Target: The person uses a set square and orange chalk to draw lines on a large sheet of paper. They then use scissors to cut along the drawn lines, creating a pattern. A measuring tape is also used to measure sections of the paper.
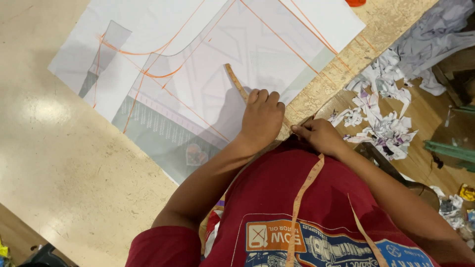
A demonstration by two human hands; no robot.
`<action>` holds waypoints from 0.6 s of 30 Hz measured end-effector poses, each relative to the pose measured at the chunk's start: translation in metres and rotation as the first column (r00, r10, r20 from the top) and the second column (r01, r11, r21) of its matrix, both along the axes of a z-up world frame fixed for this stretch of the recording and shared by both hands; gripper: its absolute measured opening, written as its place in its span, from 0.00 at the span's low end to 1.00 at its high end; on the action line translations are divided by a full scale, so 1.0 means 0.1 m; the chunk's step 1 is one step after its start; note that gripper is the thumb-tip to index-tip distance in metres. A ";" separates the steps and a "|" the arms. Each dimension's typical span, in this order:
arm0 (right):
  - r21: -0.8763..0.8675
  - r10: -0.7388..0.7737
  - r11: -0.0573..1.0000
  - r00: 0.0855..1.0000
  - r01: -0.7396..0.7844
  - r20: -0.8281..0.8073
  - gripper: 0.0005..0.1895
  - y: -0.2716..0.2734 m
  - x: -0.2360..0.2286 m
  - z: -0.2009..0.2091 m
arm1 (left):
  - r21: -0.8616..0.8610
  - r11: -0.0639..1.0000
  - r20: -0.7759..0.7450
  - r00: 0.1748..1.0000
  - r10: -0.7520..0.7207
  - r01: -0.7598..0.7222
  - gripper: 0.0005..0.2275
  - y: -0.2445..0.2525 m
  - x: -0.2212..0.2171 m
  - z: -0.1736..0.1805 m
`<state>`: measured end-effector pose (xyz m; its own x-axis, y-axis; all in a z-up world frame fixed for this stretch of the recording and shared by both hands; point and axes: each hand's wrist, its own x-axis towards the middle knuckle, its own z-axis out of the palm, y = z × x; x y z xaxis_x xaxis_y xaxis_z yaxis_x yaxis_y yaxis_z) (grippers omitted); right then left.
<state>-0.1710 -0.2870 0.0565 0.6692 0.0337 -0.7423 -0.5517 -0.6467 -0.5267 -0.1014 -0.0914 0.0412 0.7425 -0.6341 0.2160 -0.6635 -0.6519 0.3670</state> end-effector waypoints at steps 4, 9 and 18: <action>0.029 0.017 0.999 1.000 -0.017 -0.007 0.19 0.02 0.06 0.23 | 0.082 0.996 -0.087 0.995 0.046 -0.039 0.01 0.09 0.07 -0.25; 0.098 0.005 0.995 1.000 -0.006 0.015 0.14 0.04 0.21 0.24 | 0.271 0.944 -0.121 0.966 0.229 -0.190 0.06 0.64 0.94 -0.01; 0.383 -0.035 0.913 0.963 0.140 -0.268 0.16 0.47 0.80 0.48 | 0.613 0.749 0.078 0.962 0.261 -0.253 0.03 1.42 2.42 -0.07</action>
<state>-0.0914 -0.2399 0.1040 0.4776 0.3086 -0.8226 -0.7432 -0.3574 -0.5656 0.1409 0.0506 0.0347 0.8968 -0.4122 -0.1607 -0.4359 -0.8852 -0.1625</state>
